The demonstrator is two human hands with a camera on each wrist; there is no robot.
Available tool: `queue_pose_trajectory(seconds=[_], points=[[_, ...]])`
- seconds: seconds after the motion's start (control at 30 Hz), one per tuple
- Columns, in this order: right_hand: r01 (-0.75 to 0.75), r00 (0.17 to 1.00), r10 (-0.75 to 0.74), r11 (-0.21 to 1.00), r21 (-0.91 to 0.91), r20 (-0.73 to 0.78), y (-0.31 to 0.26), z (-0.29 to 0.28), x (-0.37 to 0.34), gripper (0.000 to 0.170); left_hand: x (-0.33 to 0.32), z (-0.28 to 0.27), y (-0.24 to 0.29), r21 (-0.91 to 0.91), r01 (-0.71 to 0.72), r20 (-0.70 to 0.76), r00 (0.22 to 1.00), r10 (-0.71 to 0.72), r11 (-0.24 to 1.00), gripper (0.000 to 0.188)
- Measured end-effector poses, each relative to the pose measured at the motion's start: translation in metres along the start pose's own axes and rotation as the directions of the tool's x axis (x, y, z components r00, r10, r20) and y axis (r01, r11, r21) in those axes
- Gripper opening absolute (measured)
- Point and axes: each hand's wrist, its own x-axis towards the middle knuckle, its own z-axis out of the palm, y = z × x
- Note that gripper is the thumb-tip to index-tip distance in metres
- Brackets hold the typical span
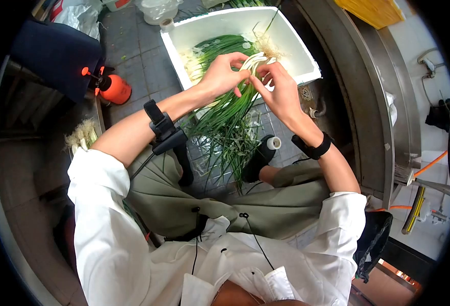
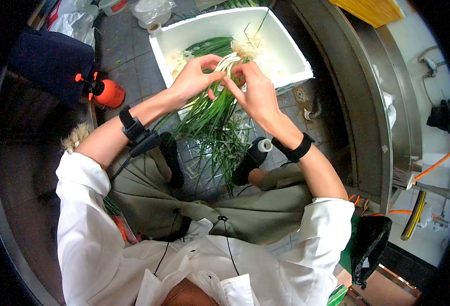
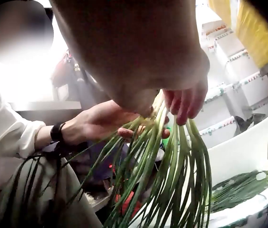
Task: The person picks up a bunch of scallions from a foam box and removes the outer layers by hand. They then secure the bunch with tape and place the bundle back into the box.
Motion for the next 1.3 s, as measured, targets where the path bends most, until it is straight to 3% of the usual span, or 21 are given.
queue_pose_trajectory(seconds=[0.07, 0.27, 0.47, 0.57, 0.63, 0.77, 0.83, 1.2, 1.3], points=[[-0.017, 1.0, 0.017, 1.0, -0.003, 0.005, 0.001, 0.001, 0.0, 0.024, -0.004, 0.001, 0.009, 0.019, 0.098, -0.037, 0.995, -0.097, 0.995, 0.038], [0.018, 0.999, -0.022, 0.991, -0.132, -0.025, 0.0, 0.004, 0.002, 0.021, 0.002, 0.002, 0.0, 0.009, 0.045, 0.022, 0.999, -0.045, 0.999, 0.036], [-0.099, 0.994, 0.098, 0.995, 0.024, 0.037, -0.005, -0.001, 0.0, 0.026, 0.004, 0.003, -0.001, 0.016, 0.076, 0.033, 0.997, -0.076, 0.997, 0.036], [-0.006, 1.0, 0.005, 0.999, -0.035, -0.022, -0.007, -0.005, 0.0, 0.029, 0.004, 0.001, -0.002, -0.012, 0.064, 0.053, 0.997, -0.064, 0.998, 0.034], [0.229, 0.971, -0.24, 0.932, -0.282, -0.003, -0.006, -0.005, 0.001, 0.031, 0.003, 0.001, 0.001, -0.007, 0.074, 0.059, 0.996, -0.073, 0.997, 0.033], [0.237, 0.968, -0.25, 0.922, -0.306, -0.003, -0.005, -0.003, 0.003, 0.029, 0.003, 0.0, -0.002, -0.009, 0.077, 0.073, 0.994, -0.076, 0.997, 0.03], [0.319, 0.934, -0.353, 0.893, -0.318, -0.055, 0.0, -0.001, 0.006, 0.026, 0.002, 0.001, -0.002, -0.021, 0.073, 0.062, 0.996, -0.072, 0.997, 0.029], [0.294, 0.943, -0.331, 0.882, -0.369, -0.037, 0.001, -0.002, 0.007, 0.017, 0.0, 0.002, 0.0, 0.055, 0.075, 0.004, 0.997, -0.076, 0.996, 0.026], [0.3, 0.942, -0.334, 0.887, -0.352, -0.038, 0.002, -0.004, 0.007, 0.016, 0.0, 0.0, -0.003, 0.012, 0.076, 0.068, 0.995, -0.077, 0.997, 0.026]])
